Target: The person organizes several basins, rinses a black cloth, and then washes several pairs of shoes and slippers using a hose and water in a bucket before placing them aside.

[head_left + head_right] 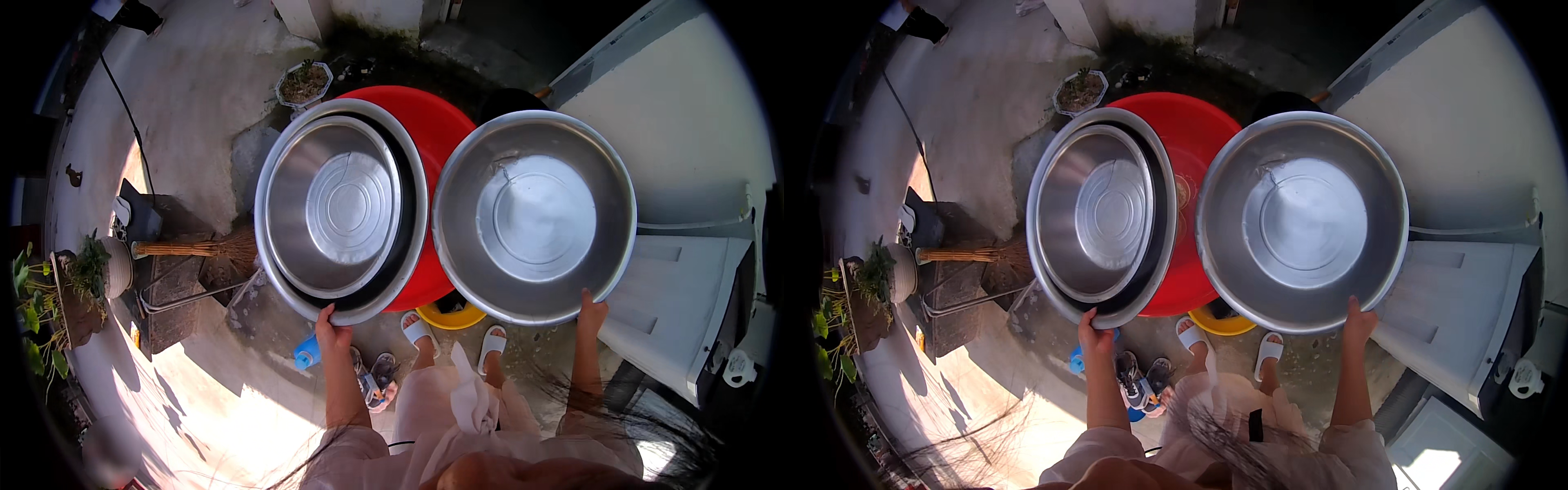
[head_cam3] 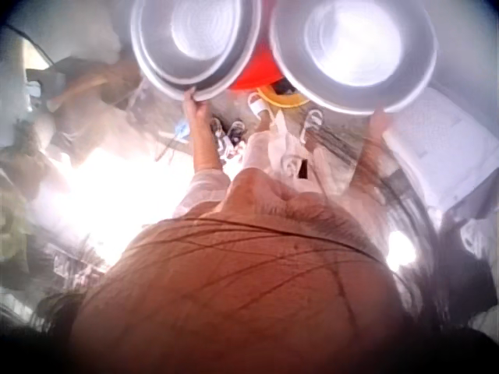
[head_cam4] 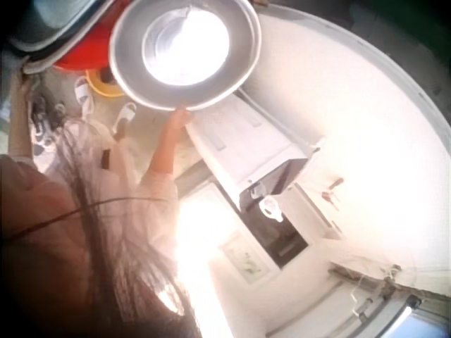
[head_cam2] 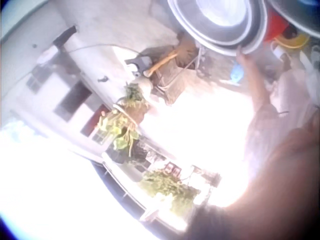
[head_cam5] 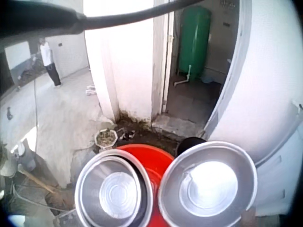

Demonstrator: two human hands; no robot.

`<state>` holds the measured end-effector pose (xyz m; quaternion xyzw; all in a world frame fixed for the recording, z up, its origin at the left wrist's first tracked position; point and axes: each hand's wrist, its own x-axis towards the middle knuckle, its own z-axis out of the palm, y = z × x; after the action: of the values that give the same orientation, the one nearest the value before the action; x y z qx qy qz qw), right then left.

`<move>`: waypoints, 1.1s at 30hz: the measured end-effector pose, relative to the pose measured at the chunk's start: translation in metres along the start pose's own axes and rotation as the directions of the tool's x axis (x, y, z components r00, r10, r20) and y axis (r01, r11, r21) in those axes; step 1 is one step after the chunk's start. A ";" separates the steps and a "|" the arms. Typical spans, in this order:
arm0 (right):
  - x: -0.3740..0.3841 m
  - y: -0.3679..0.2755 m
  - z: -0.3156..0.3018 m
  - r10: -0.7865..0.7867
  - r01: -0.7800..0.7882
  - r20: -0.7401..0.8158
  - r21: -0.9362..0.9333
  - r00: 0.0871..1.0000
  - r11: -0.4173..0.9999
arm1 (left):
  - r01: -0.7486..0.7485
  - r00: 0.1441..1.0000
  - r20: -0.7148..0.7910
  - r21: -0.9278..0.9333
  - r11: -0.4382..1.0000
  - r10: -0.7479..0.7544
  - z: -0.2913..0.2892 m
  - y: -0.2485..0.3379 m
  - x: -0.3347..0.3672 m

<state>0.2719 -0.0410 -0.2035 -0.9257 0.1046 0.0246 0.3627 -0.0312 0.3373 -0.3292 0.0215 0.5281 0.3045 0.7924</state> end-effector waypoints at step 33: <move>-0.015 0.033 0.205 0.222 -0.574 0.599 0.496 0.770 0.652 | -0.065 0.984 -0.123 0.422 0.904 0.128 0.010 -0.092 0.121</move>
<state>0.2565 0.0772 -0.3744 -0.6515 0.2195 0.3005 0.6611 0.0509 0.3262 -0.4572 0.1936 0.6362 0.2246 0.7123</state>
